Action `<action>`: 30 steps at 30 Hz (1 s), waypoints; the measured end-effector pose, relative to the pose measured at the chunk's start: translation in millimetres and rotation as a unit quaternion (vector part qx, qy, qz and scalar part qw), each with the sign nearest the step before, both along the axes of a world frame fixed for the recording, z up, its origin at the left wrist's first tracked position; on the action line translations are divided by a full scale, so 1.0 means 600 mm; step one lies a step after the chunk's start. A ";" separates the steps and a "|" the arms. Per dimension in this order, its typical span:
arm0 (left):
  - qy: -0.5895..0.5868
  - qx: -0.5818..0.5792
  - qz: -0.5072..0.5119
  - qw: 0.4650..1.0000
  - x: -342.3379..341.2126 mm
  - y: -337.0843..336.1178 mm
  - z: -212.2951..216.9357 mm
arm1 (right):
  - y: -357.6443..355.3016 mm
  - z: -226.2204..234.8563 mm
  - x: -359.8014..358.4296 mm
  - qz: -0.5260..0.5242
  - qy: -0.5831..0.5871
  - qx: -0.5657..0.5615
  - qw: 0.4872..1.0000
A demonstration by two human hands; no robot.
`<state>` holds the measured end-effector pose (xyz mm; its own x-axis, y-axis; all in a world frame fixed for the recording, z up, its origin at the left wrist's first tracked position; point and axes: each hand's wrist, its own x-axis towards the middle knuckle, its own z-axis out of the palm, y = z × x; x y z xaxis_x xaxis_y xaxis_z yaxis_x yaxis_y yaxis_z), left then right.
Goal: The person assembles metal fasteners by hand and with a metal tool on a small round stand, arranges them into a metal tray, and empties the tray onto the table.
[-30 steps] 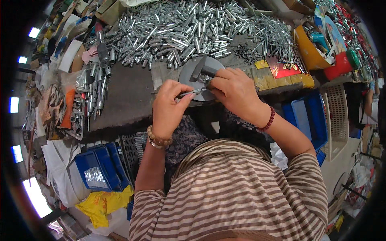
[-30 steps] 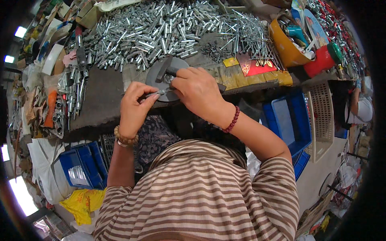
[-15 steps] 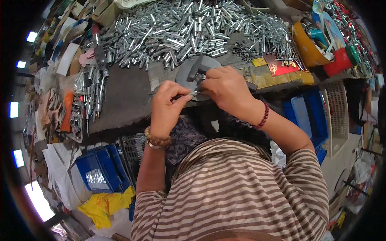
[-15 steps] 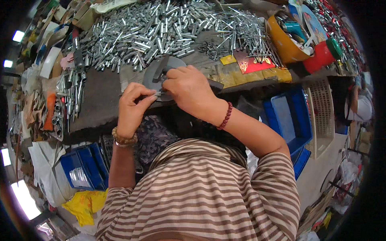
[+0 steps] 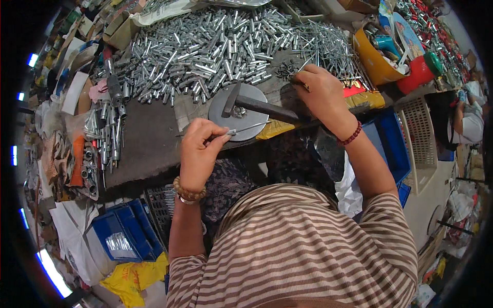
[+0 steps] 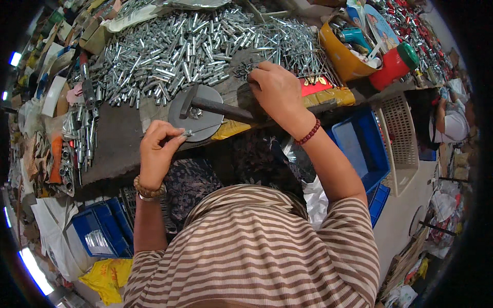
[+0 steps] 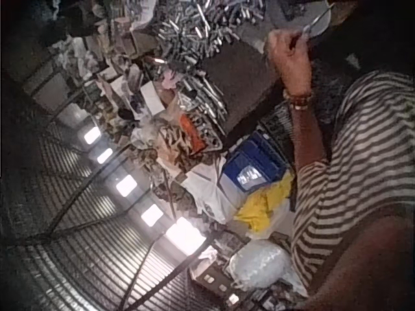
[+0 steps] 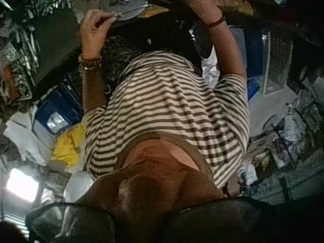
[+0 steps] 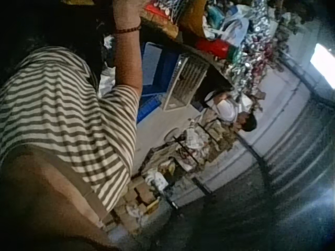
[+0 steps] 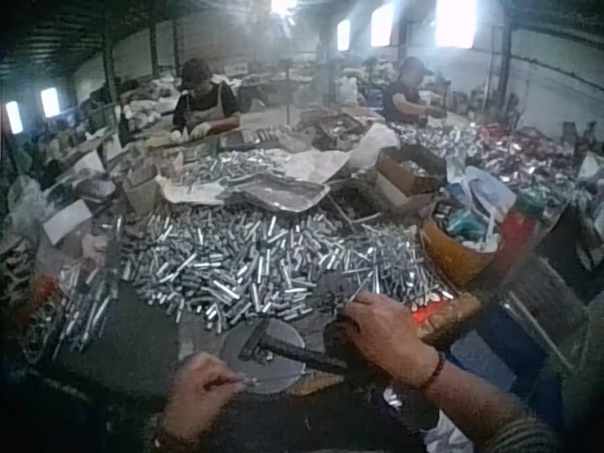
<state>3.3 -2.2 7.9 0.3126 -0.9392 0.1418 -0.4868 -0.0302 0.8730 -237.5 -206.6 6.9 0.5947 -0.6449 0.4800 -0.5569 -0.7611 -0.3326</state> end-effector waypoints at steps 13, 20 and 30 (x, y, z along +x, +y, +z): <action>-0.028 -0.003 0.016 0.999 -0.002 0.003 -0.001 | 0.003 0.009 0.026 0.039 0.078 -0.075 0.993; -0.030 -0.006 0.010 0.999 0.000 0.003 -0.002 | 0.093 0.037 0.093 0.212 -0.027 0.097 0.972; -0.060 -0.030 -0.002 0.998 0.004 0.005 -0.012 | 0.128 0.013 0.129 0.223 -0.119 0.244 0.936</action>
